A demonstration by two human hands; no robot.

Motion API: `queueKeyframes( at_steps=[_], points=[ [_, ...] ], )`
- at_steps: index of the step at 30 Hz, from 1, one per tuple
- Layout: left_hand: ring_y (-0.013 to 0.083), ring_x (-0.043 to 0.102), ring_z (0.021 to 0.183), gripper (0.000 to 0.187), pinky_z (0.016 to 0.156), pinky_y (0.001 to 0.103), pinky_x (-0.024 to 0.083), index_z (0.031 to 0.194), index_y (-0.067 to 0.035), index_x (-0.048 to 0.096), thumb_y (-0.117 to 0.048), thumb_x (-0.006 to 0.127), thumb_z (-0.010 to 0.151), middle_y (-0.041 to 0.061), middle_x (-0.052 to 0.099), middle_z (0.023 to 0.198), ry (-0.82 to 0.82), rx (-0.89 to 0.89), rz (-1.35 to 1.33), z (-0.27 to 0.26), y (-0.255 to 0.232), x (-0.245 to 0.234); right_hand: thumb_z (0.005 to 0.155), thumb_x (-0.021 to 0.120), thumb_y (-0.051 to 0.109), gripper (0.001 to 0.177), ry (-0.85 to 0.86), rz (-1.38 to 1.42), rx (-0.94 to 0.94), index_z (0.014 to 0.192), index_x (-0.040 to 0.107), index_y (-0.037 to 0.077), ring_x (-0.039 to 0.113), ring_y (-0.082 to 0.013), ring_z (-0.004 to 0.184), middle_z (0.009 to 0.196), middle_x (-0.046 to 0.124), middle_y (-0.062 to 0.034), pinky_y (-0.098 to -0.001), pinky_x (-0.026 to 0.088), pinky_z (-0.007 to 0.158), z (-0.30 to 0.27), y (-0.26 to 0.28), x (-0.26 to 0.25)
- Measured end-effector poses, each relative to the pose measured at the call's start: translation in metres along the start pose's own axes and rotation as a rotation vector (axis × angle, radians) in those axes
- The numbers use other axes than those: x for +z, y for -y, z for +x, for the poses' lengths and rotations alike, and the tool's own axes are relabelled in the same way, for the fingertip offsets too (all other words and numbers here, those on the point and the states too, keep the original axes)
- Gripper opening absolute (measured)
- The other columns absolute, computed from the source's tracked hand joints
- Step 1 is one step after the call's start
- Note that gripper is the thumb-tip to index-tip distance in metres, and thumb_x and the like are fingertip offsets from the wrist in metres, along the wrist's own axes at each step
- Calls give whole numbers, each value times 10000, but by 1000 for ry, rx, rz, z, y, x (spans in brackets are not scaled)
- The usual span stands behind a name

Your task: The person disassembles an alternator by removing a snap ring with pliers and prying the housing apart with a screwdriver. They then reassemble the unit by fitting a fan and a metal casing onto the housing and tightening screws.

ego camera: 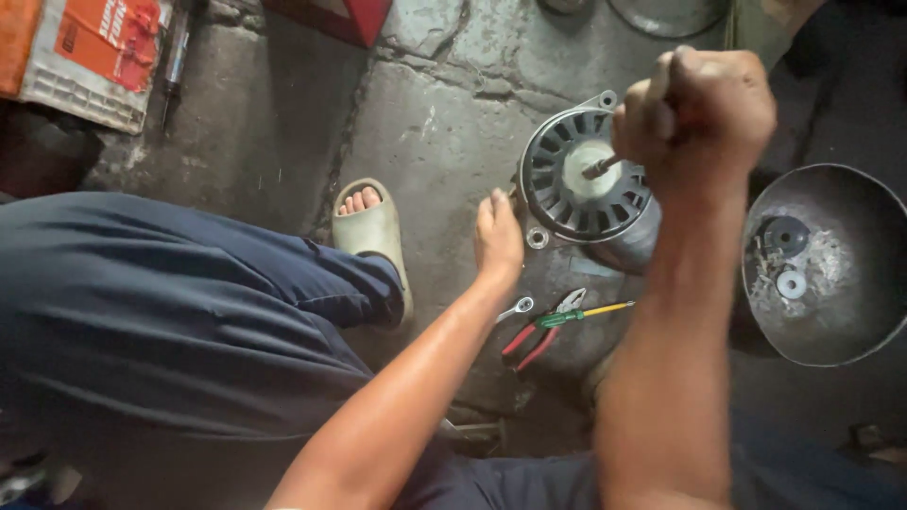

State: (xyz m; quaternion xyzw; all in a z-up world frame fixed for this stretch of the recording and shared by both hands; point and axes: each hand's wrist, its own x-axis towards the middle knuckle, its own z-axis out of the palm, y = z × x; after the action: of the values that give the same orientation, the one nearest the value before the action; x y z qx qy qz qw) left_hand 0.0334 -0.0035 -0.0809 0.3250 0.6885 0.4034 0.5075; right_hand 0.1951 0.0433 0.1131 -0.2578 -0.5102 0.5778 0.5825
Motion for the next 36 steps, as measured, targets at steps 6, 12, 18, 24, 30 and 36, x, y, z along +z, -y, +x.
queueKeyframes(
  at_steps=[6,12,18,24,30,36],
  points=[
    [318,633,1191,576,1005,419,460,1334,-86,581,-519,358,1026,166,680,1275,-27,-107,-149,-31,-20,6,1150,552,271,423,-750,-212,-380,798,502,42,460,-198,488,647,551,-119,-303,373,461,6,-27,59],
    [390,595,1243,555,1065,455,440,1407,10,456,-440,430,1083,253,606,1343,-7,306,-206,-60,-26,5,1103,587,410,567,-356,-447,-336,648,428,112,451,-154,395,580,497,-70,-247,349,371,-1,-13,33],
    [430,588,1260,683,1053,482,445,1452,22,412,-531,436,1052,289,602,1362,36,456,0,-62,-24,-8,1146,598,376,460,-480,-334,-164,812,497,77,548,-166,498,669,594,-90,-303,422,456,4,-7,26],
    [480,616,1256,1015,1032,492,499,1584,90,293,-709,468,982,340,603,1368,117,623,156,-57,-11,-25,1127,648,322,448,-524,-127,-186,792,467,85,450,-130,491,629,481,-48,-287,329,460,-3,-17,27],
    [477,677,1136,1039,928,483,545,1551,138,330,-713,479,973,332,672,1240,142,638,225,-53,-15,-27,1165,526,385,467,-177,31,-65,876,509,18,537,-214,614,730,538,-113,-347,403,607,-15,5,-3],
    [467,688,1124,1026,925,477,549,1545,141,323,-696,468,971,323,677,1224,122,622,193,-52,-10,-21,1148,582,407,534,-663,-277,-499,812,510,-1,472,-239,484,630,513,-137,-383,371,463,-4,-48,33]
  ],
)
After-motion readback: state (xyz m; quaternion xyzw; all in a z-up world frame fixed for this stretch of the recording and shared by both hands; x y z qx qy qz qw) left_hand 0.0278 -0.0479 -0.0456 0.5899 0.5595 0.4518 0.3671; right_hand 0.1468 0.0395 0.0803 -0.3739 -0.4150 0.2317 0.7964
